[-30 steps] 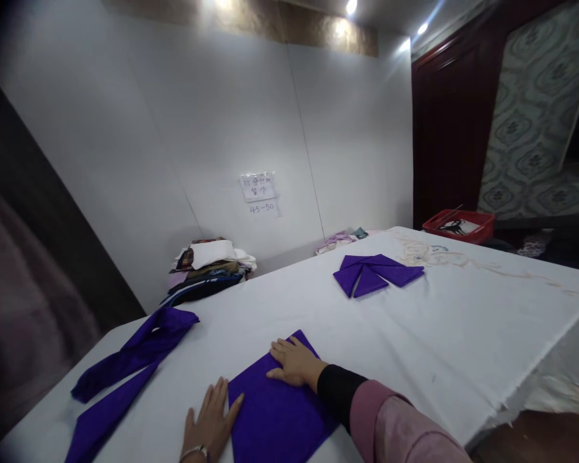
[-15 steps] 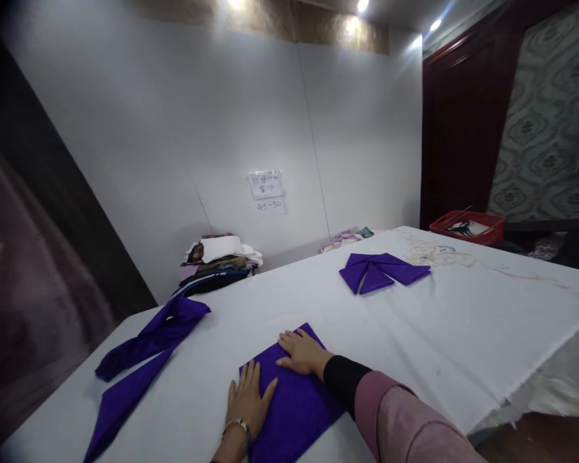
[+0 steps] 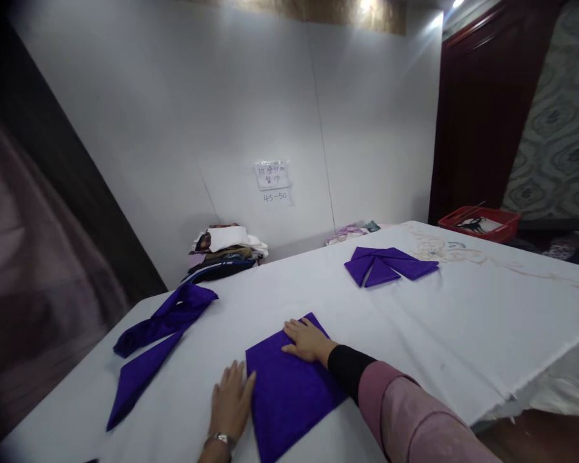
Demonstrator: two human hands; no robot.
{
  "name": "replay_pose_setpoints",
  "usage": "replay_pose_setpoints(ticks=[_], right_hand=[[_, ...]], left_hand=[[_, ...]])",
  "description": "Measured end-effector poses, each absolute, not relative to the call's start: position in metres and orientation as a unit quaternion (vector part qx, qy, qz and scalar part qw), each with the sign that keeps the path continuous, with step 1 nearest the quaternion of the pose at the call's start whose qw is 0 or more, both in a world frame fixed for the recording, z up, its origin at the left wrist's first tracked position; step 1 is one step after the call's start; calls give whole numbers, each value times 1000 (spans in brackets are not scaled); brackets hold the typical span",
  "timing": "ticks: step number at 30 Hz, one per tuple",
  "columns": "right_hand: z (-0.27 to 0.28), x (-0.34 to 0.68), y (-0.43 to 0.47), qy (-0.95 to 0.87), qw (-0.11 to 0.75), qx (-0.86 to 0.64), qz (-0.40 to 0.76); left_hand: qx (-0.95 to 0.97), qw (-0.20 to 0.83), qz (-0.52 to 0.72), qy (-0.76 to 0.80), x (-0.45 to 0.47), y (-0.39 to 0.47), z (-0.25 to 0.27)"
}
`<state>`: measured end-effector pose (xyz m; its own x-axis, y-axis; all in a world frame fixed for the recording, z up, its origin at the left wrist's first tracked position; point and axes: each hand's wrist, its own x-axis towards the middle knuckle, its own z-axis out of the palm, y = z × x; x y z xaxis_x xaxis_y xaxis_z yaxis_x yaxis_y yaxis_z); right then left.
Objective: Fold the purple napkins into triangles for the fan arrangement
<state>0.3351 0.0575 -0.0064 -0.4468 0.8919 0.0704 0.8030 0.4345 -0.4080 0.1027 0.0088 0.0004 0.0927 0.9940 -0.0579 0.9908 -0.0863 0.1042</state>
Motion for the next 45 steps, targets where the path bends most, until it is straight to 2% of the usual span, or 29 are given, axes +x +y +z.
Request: replay_pose_setpoints(ticks=[4,10,16,23,28,34,45], right_hand=[[-6,336,57,-838,131,-508,150],[-14,354,67,-819,98,-552,118],[-34,375,82,-790,77,-606,60],[-38,379,83,-778,65,-622,59],[-26,346,75,-832,110,-542,45],[-22,295,76,-894,76,-431,94],[-37,296,137,-865,66,-491,81]], left_hand=[[822,85,37,563,128,-32,0],[818,154,44,553,121,-65,4],[820,158,73,545,114,-59,11],[841,128,109,514,123,-54,7],[858,138,79,488,125,-56,1],[866,133,60,479,123,-60,2],[863,163,59,475,122,-62,6]])
